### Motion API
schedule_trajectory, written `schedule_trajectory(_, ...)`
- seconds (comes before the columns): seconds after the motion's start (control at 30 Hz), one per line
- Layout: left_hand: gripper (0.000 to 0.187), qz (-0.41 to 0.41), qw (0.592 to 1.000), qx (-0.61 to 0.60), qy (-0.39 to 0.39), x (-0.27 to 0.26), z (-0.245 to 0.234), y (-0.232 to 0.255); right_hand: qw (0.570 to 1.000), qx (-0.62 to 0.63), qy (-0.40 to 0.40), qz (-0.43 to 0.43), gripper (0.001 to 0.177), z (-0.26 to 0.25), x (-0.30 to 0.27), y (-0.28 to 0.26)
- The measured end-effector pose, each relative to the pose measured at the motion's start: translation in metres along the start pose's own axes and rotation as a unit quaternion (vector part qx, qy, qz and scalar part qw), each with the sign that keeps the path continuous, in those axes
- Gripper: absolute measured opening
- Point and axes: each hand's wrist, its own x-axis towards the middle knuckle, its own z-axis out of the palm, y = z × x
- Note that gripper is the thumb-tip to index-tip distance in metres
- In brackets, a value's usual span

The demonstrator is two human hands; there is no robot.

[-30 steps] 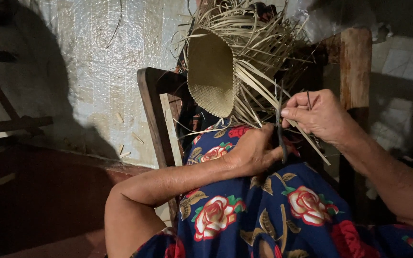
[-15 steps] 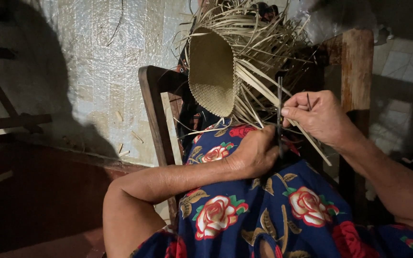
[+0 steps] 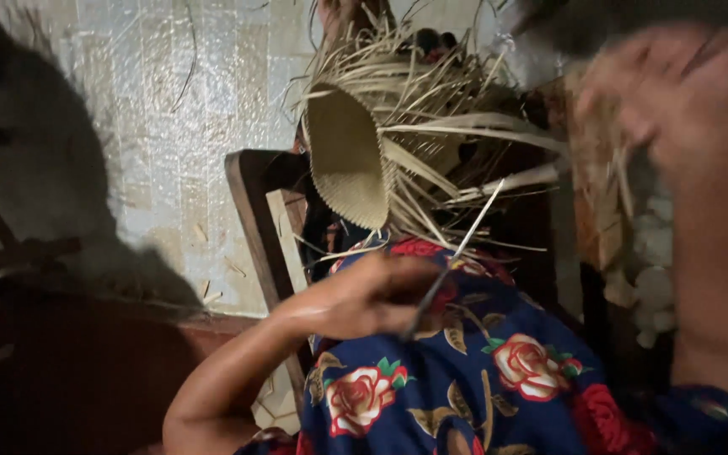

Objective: Finishing a hand-woven straw hat by weaving in loose ends and trimming excess material with scissors.

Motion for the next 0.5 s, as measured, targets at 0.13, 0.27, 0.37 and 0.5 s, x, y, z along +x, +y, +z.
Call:
schedule_trajectory(0.13,0.024,0.105,0.992,0.056,0.041,-0.013,-0.033,0.006,0.999,-0.031,0.001,0.015,0.019,-0.02,0.075,0.05)
schedule_trajectory(0.27,0.03,0.161,0.945,0.077,0.274,0.005,-0.083,0.022,0.983,-0.18,0.002,0.02,0.012,0.008,0.128,0.067)
schedule_trajectory(0.37,0.021,0.151,0.841,0.293,0.429,0.041,-0.147,0.023,0.966,-0.24,-0.047,-0.08,0.006,0.041,0.153,0.073)
schedule_trajectory(0.5,0.012,0.229,0.742,0.428,0.463,0.114,-0.231,0.02,0.953,-0.255,-0.134,-0.095,0.029,0.069,0.155,0.106)
